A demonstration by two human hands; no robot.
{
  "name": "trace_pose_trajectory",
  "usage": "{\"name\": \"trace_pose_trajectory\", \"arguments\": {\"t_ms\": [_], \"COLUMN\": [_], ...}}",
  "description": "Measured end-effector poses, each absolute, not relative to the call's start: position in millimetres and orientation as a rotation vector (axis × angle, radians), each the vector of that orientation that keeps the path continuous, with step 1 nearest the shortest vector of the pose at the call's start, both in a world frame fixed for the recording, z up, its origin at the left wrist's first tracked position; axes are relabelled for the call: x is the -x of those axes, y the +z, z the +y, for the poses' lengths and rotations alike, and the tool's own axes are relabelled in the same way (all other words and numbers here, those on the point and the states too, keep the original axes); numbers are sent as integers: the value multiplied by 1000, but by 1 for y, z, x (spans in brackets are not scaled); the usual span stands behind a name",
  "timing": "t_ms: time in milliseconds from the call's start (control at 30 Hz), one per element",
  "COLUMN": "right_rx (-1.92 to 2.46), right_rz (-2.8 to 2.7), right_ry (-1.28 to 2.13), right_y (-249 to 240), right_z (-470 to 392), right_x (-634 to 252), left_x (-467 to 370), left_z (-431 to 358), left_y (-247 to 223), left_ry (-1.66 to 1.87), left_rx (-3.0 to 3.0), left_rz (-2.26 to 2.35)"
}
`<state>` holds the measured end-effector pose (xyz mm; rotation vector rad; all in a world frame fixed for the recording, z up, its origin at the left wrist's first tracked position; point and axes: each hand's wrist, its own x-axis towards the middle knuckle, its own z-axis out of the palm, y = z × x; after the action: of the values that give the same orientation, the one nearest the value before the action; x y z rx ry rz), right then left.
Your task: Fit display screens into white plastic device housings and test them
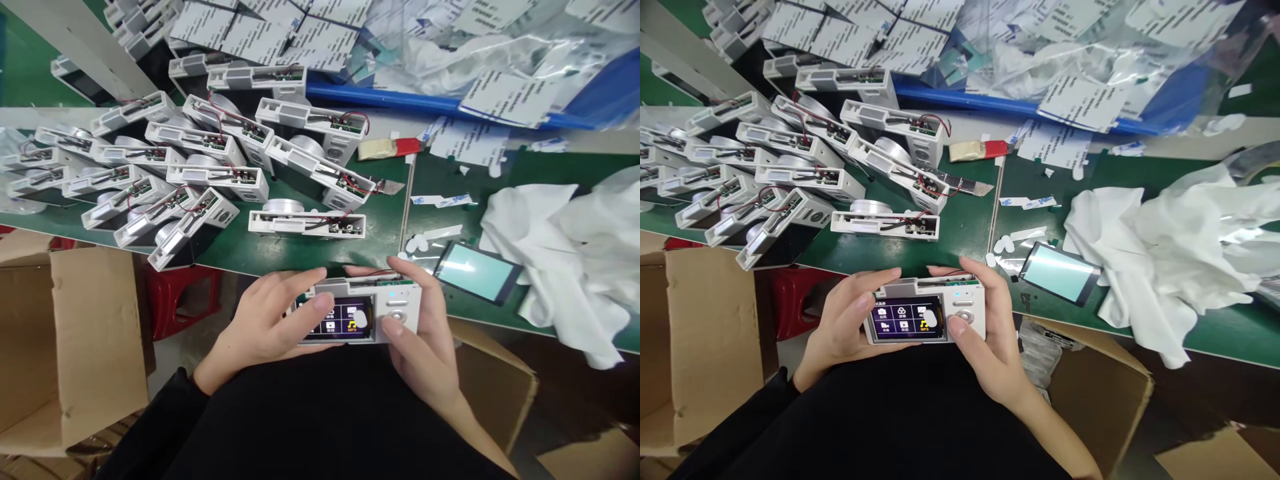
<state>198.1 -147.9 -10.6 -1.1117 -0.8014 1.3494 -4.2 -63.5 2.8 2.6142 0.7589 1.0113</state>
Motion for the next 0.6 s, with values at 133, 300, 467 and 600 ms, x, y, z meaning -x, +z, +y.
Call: {"name": "trace_pose_trajectory", "arguments": {"t_ms": [133,300,467,600], "right_rx": [1163,1207,1210,1284], "right_rz": [-866,-810,-761,-810], "right_ry": [1337,1306,1315,1292], "right_y": [-9,-12,-14,-18], "right_z": [-151,-153,-152,-155], "right_x": [-200,-198,-195,-197], "left_x": [4,4,4,5], "left_z": [-65,-66,-64,-62], "left_y": [3,2,2,3], "left_ry": [1019,990,978,988], "left_rx": [-2614,-2595,-2602,-2604], "left_rz": [744,768,755,740]}}
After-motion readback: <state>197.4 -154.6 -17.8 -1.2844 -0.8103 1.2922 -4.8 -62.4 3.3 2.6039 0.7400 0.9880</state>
